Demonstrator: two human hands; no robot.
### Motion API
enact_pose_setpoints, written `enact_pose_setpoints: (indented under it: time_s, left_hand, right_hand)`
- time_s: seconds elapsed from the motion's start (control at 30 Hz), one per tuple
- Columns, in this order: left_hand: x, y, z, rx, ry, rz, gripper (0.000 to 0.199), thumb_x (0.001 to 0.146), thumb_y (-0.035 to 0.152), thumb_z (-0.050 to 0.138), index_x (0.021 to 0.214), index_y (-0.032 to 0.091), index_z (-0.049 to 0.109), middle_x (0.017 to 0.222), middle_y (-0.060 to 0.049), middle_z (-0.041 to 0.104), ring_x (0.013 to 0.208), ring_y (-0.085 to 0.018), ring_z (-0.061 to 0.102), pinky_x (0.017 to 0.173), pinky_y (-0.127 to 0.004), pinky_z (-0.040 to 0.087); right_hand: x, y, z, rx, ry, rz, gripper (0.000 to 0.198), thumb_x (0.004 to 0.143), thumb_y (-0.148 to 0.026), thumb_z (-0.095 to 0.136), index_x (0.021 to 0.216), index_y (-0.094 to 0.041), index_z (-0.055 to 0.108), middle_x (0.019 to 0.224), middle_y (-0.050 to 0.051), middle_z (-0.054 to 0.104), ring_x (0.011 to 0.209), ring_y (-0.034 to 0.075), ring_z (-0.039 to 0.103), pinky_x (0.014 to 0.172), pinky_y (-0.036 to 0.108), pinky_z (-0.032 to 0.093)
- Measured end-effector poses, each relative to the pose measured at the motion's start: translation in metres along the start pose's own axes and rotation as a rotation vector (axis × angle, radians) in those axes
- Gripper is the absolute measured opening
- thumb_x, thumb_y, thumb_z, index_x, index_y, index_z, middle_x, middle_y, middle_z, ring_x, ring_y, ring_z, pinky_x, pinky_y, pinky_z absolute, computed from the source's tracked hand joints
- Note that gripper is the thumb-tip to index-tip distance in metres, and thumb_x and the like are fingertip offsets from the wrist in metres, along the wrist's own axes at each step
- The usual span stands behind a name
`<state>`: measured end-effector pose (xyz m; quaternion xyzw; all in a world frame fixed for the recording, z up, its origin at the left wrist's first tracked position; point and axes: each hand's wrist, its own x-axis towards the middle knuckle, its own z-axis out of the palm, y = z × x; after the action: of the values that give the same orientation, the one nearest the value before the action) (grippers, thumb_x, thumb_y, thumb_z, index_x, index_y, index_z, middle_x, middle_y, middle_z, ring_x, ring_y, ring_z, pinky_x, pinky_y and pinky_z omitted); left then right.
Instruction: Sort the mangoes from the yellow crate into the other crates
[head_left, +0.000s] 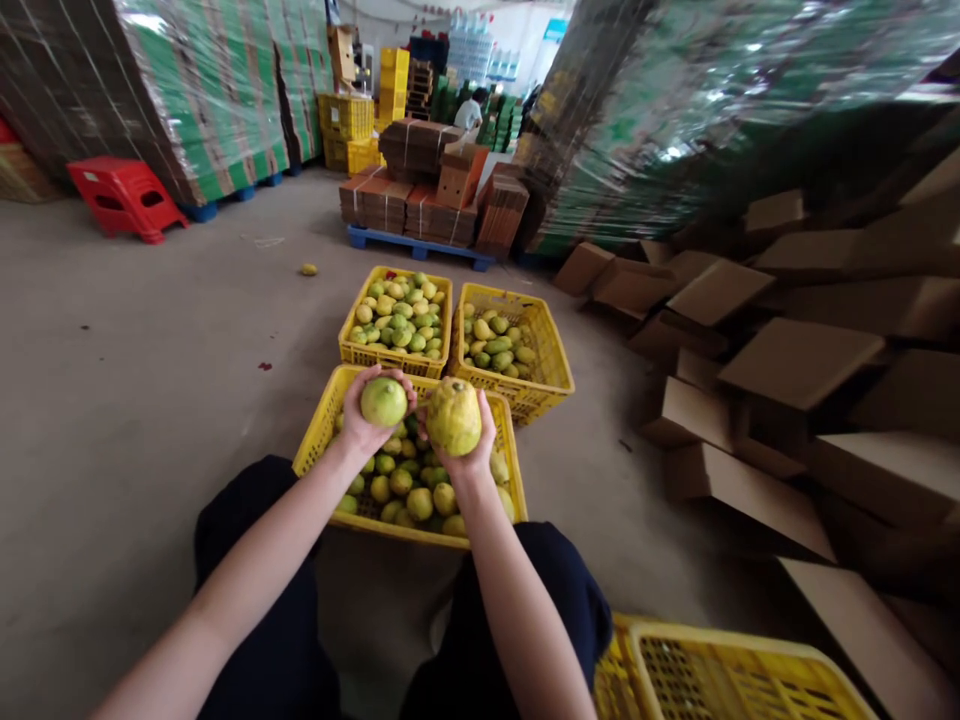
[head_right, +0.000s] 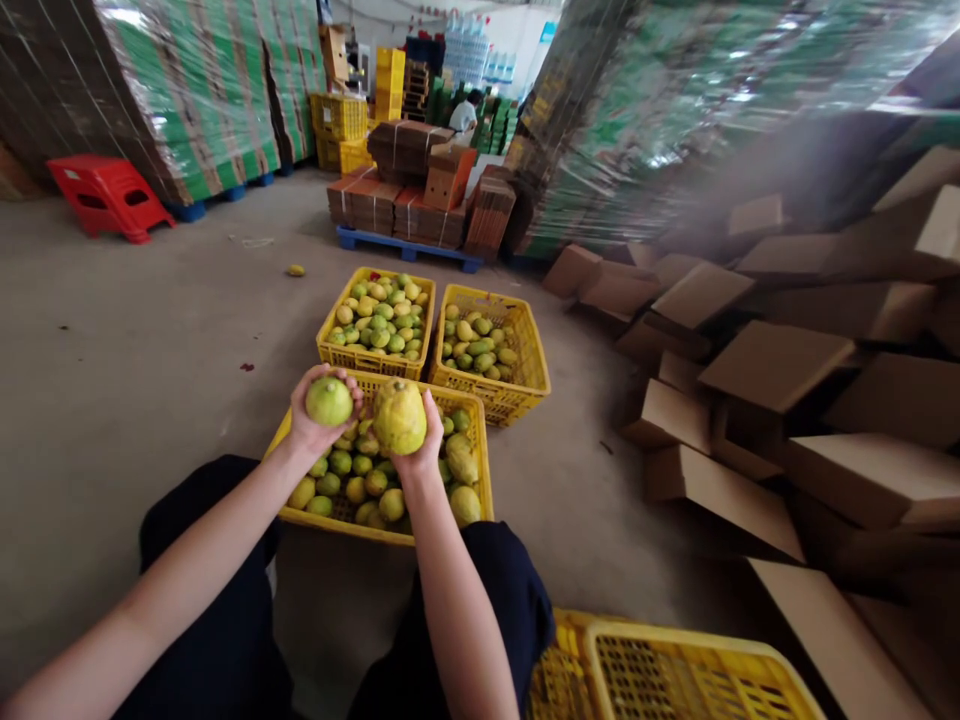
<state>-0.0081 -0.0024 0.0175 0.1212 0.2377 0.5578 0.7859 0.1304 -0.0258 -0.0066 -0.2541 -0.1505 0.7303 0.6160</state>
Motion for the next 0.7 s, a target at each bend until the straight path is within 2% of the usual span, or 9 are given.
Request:
enact_pose_setpoints:
  time_s: [0.13, 0.23, 0.27, 0.33, 0.4, 0.47, 0.53, 0.6, 0.7]
  left_hand:
    - [-0.005, 0.003, -0.002, 0.234, -0.275, -0.002, 0.051, 0.089, 0.033, 0.043, 0.043, 0.016, 0.058, 0.044, -0.005, 0.052, 0.042, -0.014, 0.055, 0.050, -0.026, 0.049]
    - [-0.009, 0.002, -0.004, 0.261, -0.337, -0.048, 0.054, 0.089, 0.035, 0.043, 0.040, 0.017, 0.054, 0.041, -0.004, 0.049, 0.040, -0.014, 0.053, 0.050, -0.027, 0.050]
    - [-0.009, 0.001, -0.004, 0.215, -0.306, -0.068, 0.053, 0.090, 0.035, 0.043, 0.042, 0.017, 0.054, 0.042, -0.004, 0.050, 0.040, -0.014, 0.054, 0.049, -0.027, 0.050]
    - [-0.008, -0.002, -0.004, 0.026, -0.165, -0.083, 0.047, 0.092, 0.032, 0.042, 0.051, 0.017, 0.060, 0.050, -0.004, 0.057, 0.047, -0.013, 0.059, 0.052, -0.024, 0.053]
    - [-0.003, -0.002, -0.004, -0.205, 0.035, -0.035, 0.040, 0.094, 0.028, 0.039, 0.068, 0.017, 0.068, 0.064, -0.004, 0.068, 0.063, -0.013, 0.069, 0.061, -0.022, 0.058]
    - [0.006, -0.001, -0.006, -0.343, 0.190, 0.050, 0.037, 0.095, 0.027, 0.036, 0.083, 0.017, 0.070, 0.077, -0.005, 0.074, 0.079, -0.015, 0.074, 0.072, -0.025, 0.061]
    - [0.018, 0.001, -0.012, -0.339, 0.243, 0.092, 0.034, 0.096, 0.031, 0.038, 0.091, 0.017, 0.069, 0.083, -0.006, 0.075, 0.085, -0.019, 0.075, 0.076, -0.031, 0.063]
    - [0.030, -0.001, -0.024, -0.254, 0.244, 0.079, 0.030, 0.095, 0.034, 0.042, 0.097, 0.018, 0.067, 0.086, -0.006, 0.075, 0.084, -0.021, 0.075, 0.075, -0.035, 0.064]
    - [0.042, -0.021, -0.055, 0.018, 0.300, -0.083, 0.029, 0.093, 0.035, 0.044, 0.105, 0.018, 0.064, 0.084, -0.006, 0.072, 0.082, -0.019, 0.074, 0.067, -0.027, 0.062]
  right_hand:
    - [-0.002, 0.000, -0.008, -0.119, -0.199, 0.032, 0.036, 0.075, -0.056, 0.061, 0.078, -0.020, 0.064, 0.066, 0.005, 0.068, 0.051, 0.022, 0.064, 0.035, 0.031, 0.048]
    - [-0.005, -0.001, -0.012, -0.133, -0.285, 0.016, 0.038, 0.072, -0.056, 0.064, 0.075, -0.019, 0.065, 0.065, 0.006, 0.069, 0.054, 0.025, 0.066, 0.036, 0.033, 0.050]
    - [-0.005, -0.001, -0.012, -0.108, -0.278, 0.024, 0.040, 0.073, -0.058, 0.063, 0.077, -0.018, 0.066, 0.066, 0.006, 0.070, 0.056, 0.025, 0.067, 0.038, 0.034, 0.052]
    - [-0.006, -0.001, -0.009, -0.008, -0.196, 0.045, 0.044, 0.078, -0.061, 0.059, 0.085, -0.018, 0.069, 0.071, 0.006, 0.072, 0.062, 0.025, 0.070, 0.045, 0.035, 0.056]
    - [-0.006, 0.000, -0.007, 0.126, -0.069, 0.053, 0.046, 0.085, -0.062, 0.054, 0.095, -0.020, 0.071, 0.082, 0.007, 0.075, 0.071, 0.023, 0.072, 0.055, 0.035, 0.060]
    - [-0.005, -0.001, -0.006, 0.256, 0.047, 0.027, 0.045, 0.089, -0.059, 0.051, 0.103, -0.021, 0.070, 0.095, 0.007, 0.077, 0.082, 0.022, 0.074, 0.064, 0.035, 0.062]
    - [-0.004, -0.006, -0.009, 0.350, 0.122, -0.008, 0.041, 0.090, -0.055, 0.051, 0.108, -0.023, 0.070, 0.103, 0.006, 0.077, 0.095, 0.023, 0.073, 0.068, 0.033, 0.062]
    - [-0.003, -0.015, -0.015, 0.401, 0.156, -0.039, 0.039, 0.089, -0.051, 0.053, 0.111, -0.024, 0.069, 0.104, 0.006, 0.077, 0.104, 0.024, 0.071, 0.067, 0.031, 0.062]
    - [-0.007, -0.035, -0.025, 0.394, 0.165, -0.097, 0.034, 0.085, -0.048, 0.057, 0.108, -0.026, 0.070, 0.101, 0.004, 0.076, 0.098, 0.021, 0.072, 0.060, 0.027, 0.059]
